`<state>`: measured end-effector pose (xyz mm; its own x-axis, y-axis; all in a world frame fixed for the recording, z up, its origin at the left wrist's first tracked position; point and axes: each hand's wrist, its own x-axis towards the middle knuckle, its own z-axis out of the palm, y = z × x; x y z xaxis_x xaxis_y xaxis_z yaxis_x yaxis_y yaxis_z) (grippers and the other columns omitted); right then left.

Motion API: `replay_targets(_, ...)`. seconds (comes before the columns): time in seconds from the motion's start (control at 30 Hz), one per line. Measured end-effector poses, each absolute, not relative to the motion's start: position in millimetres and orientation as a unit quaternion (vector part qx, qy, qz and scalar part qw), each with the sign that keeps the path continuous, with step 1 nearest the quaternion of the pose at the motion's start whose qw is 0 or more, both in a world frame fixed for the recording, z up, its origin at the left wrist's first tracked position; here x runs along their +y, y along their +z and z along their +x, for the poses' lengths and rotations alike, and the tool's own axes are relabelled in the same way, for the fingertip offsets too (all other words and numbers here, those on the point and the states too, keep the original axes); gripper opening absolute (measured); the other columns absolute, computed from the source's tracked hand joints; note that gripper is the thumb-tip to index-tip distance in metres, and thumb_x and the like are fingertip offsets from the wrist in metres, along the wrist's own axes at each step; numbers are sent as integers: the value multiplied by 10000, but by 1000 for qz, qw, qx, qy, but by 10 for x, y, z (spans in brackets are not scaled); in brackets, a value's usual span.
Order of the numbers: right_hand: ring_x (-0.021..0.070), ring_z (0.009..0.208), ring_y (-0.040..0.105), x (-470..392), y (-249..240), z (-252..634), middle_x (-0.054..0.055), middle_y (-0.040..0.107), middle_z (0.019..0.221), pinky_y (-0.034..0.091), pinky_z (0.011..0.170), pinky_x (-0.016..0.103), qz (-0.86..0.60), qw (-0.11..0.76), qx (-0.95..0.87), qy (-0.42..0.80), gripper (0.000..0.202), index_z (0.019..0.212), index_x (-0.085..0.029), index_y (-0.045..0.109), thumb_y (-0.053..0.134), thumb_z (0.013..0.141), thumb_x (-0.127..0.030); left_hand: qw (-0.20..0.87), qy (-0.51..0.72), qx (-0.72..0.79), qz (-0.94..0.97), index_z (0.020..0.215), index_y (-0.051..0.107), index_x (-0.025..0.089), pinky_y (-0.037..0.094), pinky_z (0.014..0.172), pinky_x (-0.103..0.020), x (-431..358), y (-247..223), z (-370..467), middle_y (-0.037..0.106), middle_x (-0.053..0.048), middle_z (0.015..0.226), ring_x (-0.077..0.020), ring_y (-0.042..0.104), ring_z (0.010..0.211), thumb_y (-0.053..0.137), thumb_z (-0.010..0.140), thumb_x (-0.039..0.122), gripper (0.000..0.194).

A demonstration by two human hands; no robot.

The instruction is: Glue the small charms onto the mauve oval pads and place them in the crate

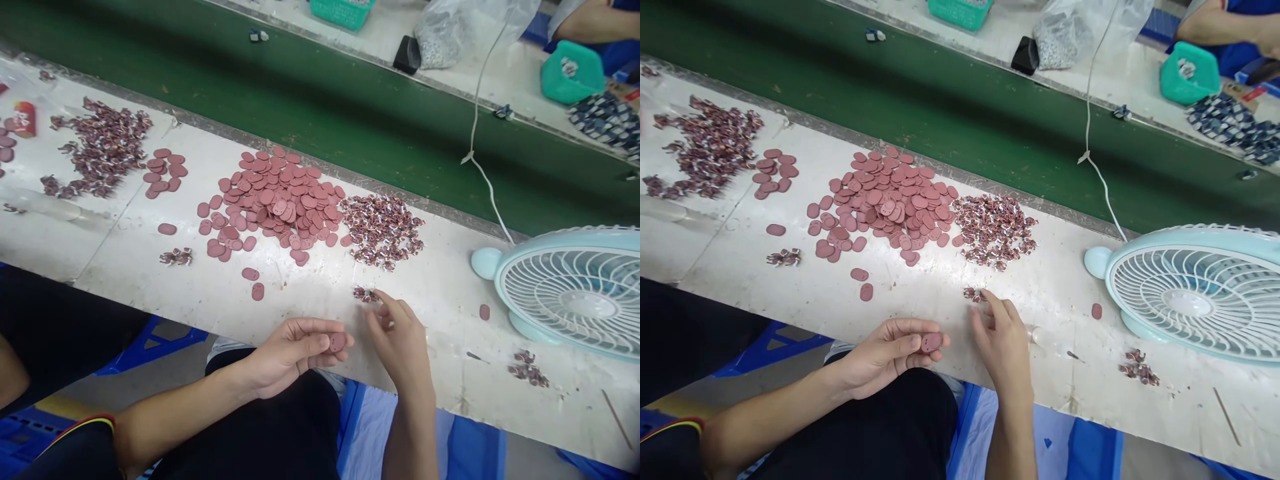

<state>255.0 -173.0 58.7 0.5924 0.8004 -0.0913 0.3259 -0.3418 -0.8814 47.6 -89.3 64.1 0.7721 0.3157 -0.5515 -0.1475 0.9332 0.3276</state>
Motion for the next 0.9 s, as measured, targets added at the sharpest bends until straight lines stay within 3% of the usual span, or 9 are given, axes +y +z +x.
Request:
replay_targets(0.07,185,733,580,-1612,529,2635,37,661,897,515,751,358,-792,323,-459,239,407,1268,-262,741,633,876,-250,931,126,316,134,1084,826,174,618,844,-224,-887,646,467,832,-117,1107,-171,803,921,885,812,290,301)
replay_targets(0.17,241,778,618,-1566,484,2737,110,698,952,517,793,413,-807,215,-502,227,446,1296,-198,714,500,907,-244,930,132,316,134,1082,827,172,618,845,-223,-870,645,442,832,-116,1108,-171,803,919,884,814,288,298)
replay_targets(0.37,241,690,620,-1807,602,2802,77,685,770,504,707,399,-828,144,-493,226,341,1084,-185,759,508,981,-392,928,134,323,129,1083,828,176,616,837,-223,-838,610,403,831,-118,1112,-173,803,920,878,819,276,287)
replay_targets(0.43,204,660,602,-1951,709,2761,56,658,798,513,644,359,-835,167,-470,232,324,1072,-219,772,561,979,-446,928,132,325,130,1075,829,178,615,827,-227,-845,605,415,831,-117,1108,-174,802,914,885,810,286,291)
replay_targets(0.5,191,731,637,-2107,828,2664,61,664,920,543,604,316,-829,262,-412,272,261,1085,-256,775,639,958,-440,927,132,322,141,1071,829,186,614,822,-240,-868,603,439,831,-114,1107,-183,801,924,891,800,294,299)
replay_targets(0.6,165,767,677,-2289,965,2418,50,695,1006,586,594,267,-753,453,-315,359,158,1069,-283,777,739,917,-306,922,146,305,186,1063,830,197,611,815,-260,-922,598,482,836,-104,1077,-204,796,958,899,787,279,296)
replay_targets(0.67,148,743,685,-2331,1002,2231,37,711,976,608,619,259,-702,512,-298,395,168,1066,-288,782,744,912,-233,919,156,289,217,1058,831,207,612,832,-278,-958,594,506,840,-92,1058,-209,792,976,890,795,256,274)
replay_targets(0.8,182,869,720,-2274,985,1977,55,737,1029,626,639,250,-681,532,-272,423,163,1067,-291,790,732,925,-238,920,158,260,246,1066,826,224,611,911,-329,-983,605,524,841,-67,1077,-207,791,993,863,820,216,248)
replay_targets(0.9,152,777,711,-2238,977,1944,38,748,931,625,668,247,-699,515,-258,423,131,1038,-275,793,748,917,-255,917,153,255,264,1056,821,201,607,900,-306,-973,633,525,845,-68,1051,-195,792,978,861,818,194,241)
